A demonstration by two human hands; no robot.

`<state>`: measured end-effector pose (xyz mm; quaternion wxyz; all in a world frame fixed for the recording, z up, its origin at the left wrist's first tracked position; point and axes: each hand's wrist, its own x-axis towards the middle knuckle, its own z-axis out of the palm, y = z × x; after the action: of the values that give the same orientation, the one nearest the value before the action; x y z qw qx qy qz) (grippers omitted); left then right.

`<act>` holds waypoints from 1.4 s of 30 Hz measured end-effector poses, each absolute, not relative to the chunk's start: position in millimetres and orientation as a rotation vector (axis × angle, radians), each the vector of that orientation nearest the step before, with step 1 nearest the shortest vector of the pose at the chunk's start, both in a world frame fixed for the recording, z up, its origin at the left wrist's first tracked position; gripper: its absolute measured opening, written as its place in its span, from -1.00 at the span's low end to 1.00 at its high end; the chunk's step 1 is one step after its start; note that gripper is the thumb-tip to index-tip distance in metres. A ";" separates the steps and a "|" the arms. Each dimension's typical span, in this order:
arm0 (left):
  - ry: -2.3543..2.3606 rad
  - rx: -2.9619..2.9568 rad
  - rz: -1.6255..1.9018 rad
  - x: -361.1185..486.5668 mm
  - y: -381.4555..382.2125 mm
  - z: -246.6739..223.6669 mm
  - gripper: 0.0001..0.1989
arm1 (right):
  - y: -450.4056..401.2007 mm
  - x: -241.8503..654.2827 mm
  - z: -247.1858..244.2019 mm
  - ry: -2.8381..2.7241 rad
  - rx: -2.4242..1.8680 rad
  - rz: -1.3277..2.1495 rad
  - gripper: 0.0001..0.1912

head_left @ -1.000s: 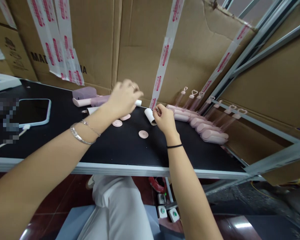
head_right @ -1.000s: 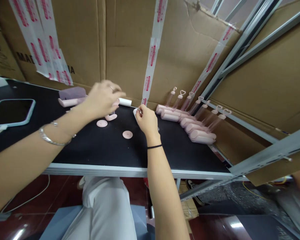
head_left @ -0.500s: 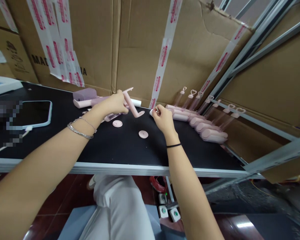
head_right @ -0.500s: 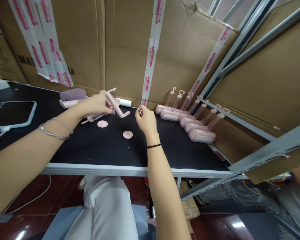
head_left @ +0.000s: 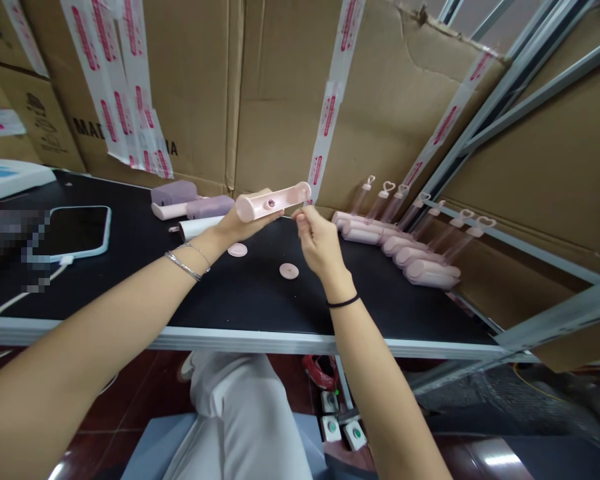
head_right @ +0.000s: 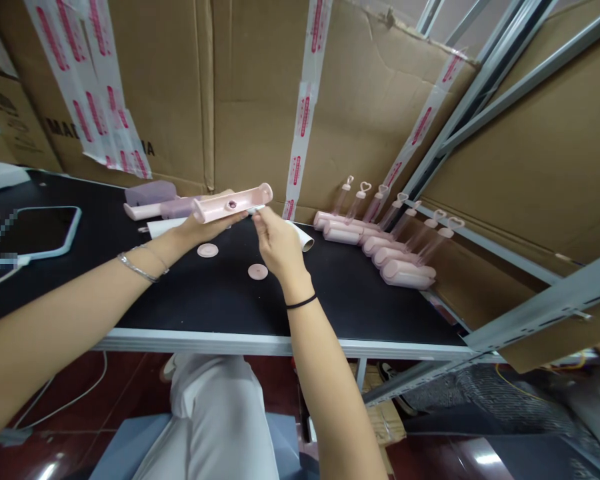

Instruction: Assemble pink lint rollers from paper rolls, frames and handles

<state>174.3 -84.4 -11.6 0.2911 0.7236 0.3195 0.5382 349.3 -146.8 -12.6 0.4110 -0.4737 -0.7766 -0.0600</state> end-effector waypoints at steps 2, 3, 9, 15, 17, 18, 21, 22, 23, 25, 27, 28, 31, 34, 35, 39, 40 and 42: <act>0.863 2.110 1.410 172.5 -76.0 -14.0 -0.90 | -147.8 344.0 -13.3 -2.097 -1.223 -0.099 -0.65; 0.865 2.233 1.387 171.9 -72.1 -15.1 -0.92 | -147.8 342.1 -13.8 -2.127 -1.265 -0.097 -0.65; 0.919 2.593 1.300 174.6 -66.7 -21.0 -0.95 | -148.2 338.1 -14.4 -2.210 -1.372 -0.267 -0.68; 1.017 2.673 1.241 178.1 -62.5 -25.4 -0.88 | -147.8 336.1 -15.4 -2.174 -1.471 -0.384 -0.68; 1.015 2.764 1.226 177.5 -57.4 -27.6 -0.86 | -147.2 335.8 -16.2 -2.163 -1.486 -0.406 -0.67; 1.022 2.810 1.217 177.4 -55.4 -28.6 -0.85 | -147.1 335.8 -16.5 -2.156 -1.491 -0.412 -0.67; 1.022 2.873 1.231 179.4 -54.2 -29.7 -0.86 | -147.7 336.0 -16.1 -2.129 -1.502 -0.413 -0.69; 1.002 2.863 1.247 180.6 -55.3 -29.4 -0.87 | -148.2 336.3 -15.7 -2.116 -1.509 -0.411 -0.69; 0.972 2.842 1.261 182.0 -56.7 -28.8 -0.87 | -148.7 336.6 -15.1 -2.104 -1.518 -0.410 -0.69; 0.909 2.781 1.279 184.1 -60.0 -27.3 -0.86 | -149.8 337.5 -13.8 -2.079 -1.538 -0.407 -0.70; 0.874 2.722 1.268 184.7 -63.0 -25.8 -0.82 | -150.6 338.4 -12.9 -2.069 -1.548 -0.401 -0.71; 0.878 2.691 1.270 184.3 -64.3 -25.3 -0.82 | -150.9 338.8 -12.6 -2.071 -1.548 -0.397 -0.72; 0.948 2.582 1.344 182.1 -67.5 -25.7 -0.82 | -150.9 339.2 -12.9 -2.077 -1.563 -0.388 -0.68; 1.018 2.512 1.378 181.4 -68.4 -27.8 -0.87 | -150.5 338.6 -14.0 -2.104 -1.567 -0.411 -0.66; 1.036 2.523 1.354 181.8 -67.7 -28.5 -0.92 | -150.4 338.1 -14.4 -2.123 -1.556 -0.428 -0.66; 1.176 2.718 1.226 183.6 -60.5 -30.4 -0.85 | -152.8 335.3 -14.0 -2.179 -1.563 -0.494 -0.65; 1.224 2.772 1.213 183.4 -58.1 -31.1 -0.84 | -154.1 334.3 -13.3 -2.181 -1.585 -0.503 -0.63; 1.275 2.877 1.202 182.0 -53.6 -32.9 -0.85 | -157.1 332.3 -11.7 -2.182 -1.621 -0.516 -0.59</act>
<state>182.0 -53.6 -32.9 -0.1134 0.8485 0.3762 0.3546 332.3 -157.1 -11.7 0.1862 -0.5758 -0.7747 -0.1832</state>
